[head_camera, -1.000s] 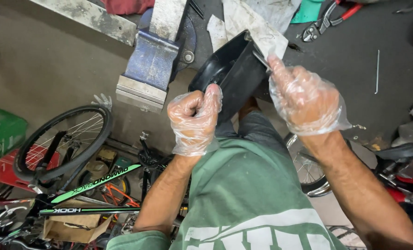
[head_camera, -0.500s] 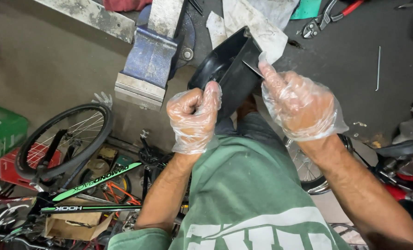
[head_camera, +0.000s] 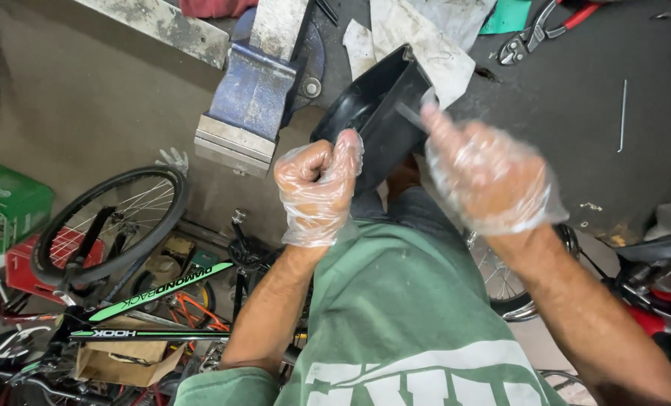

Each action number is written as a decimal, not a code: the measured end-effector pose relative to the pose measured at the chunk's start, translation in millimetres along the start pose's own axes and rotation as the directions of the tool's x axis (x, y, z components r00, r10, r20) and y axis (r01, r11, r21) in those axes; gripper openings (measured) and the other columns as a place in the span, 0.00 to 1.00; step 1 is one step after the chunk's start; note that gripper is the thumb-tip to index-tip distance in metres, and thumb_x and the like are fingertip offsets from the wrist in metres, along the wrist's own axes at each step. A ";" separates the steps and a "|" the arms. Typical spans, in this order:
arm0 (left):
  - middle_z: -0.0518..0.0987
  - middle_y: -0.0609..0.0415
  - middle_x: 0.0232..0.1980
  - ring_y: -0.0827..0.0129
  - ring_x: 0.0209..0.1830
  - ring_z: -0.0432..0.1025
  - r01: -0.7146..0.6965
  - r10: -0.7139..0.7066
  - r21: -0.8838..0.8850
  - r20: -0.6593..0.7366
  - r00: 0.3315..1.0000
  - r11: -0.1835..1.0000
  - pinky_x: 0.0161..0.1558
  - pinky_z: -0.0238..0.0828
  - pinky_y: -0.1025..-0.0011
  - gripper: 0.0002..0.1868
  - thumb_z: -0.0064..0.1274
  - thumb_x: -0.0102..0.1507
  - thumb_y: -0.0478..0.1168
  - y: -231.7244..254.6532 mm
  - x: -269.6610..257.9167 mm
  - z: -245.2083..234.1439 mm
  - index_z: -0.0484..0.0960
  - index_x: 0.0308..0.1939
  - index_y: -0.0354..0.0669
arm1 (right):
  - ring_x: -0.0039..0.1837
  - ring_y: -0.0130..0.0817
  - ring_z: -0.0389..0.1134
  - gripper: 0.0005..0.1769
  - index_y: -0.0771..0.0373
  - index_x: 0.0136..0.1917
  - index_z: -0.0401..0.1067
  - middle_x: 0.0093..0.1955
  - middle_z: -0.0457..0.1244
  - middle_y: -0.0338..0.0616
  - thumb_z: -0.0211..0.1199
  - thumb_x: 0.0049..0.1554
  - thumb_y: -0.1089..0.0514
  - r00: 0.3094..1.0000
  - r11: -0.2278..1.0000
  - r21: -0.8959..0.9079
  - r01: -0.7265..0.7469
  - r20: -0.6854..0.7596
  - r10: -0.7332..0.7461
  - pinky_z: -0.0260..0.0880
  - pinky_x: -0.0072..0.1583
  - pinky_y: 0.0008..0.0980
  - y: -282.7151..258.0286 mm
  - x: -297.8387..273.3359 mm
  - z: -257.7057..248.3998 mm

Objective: Scraping the edges of a black plastic component with a knife and wiping it clean with a cloth at a workbench.

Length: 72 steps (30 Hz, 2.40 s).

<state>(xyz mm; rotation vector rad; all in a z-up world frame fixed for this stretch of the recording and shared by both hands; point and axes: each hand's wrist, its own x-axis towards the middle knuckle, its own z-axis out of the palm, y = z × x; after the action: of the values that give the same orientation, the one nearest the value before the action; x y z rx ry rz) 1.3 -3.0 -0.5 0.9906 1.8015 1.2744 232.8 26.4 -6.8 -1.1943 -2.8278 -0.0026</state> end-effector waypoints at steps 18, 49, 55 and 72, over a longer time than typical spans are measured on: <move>0.41 0.63 0.32 0.71 0.34 0.38 -0.025 0.019 -0.062 -0.086 0.996 0.998 0.33 0.34 0.64 0.36 0.58 0.66 0.26 -3.0 0.8 -8.4 0.41 0.30 0.52 | 0.43 0.49 0.69 0.22 0.54 0.90 0.82 0.49 0.67 0.43 0.66 0.87 0.53 0.961 0.961 -0.001 -0.277 0.024 0.276 0.74 0.41 0.50 31.6 -15.4 1.9; 0.58 0.54 0.13 0.63 0.13 0.51 -0.106 0.068 -0.235 -0.165 0.984 0.966 0.22 0.56 0.69 0.37 0.69 0.68 0.29 -53.3 -4.4 -5.0 0.55 0.16 0.47 | 0.41 0.56 0.77 0.14 0.46 0.56 0.77 0.35 0.69 0.45 0.59 0.83 0.43 0.871 0.905 0.002 -0.426 0.272 0.409 0.80 0.45 0.56 -27.2 21.9 -20.1; 0.57 0.53 0.13 0.61 0.13 0.52 -0.106 0.070 -0.223 -0.166 0.984 0.969 0.23 0.56 0.69 0.37 0.67 0.68 0.28 -50.9 -7.8 -4.6 0.55 0.16 0.47 | 0.36 0.52 0.77 0.16 0.45 0.54 0.76 0.31 0.66 0.42 0.59 0.84 0.41 0.881 0.905 -0.114 -0.409 0.207 0.425 0.80 0.41 0.51 -20.7 19.7 -11.7; 0.58 0.54 0.13 0.62 0.13 0.52 -0.088 0.059 -0.206 -0.147 0.987 0.975 0.23 0.57 0.69 0.37 0.67 0.69 0.28 -48.7 -4.3 -7.6 0.56 0.16 0.47 | 0.36 0.55 0.76 0.17 0.45 0.52 0.78 0.31 0.66 0.46 0.62 0.82 0.40 0.915 0.922 -0.067 -0.382 0.111 0.387 0.78 0.40 0.53 -14.6 9.4 11.0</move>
<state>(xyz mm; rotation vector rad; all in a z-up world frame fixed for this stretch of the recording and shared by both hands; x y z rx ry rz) -12.3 -20.7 -44.6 0.8745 1.7015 1.5802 215.0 23.3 -16.7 -1.8000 -2.6467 0.0309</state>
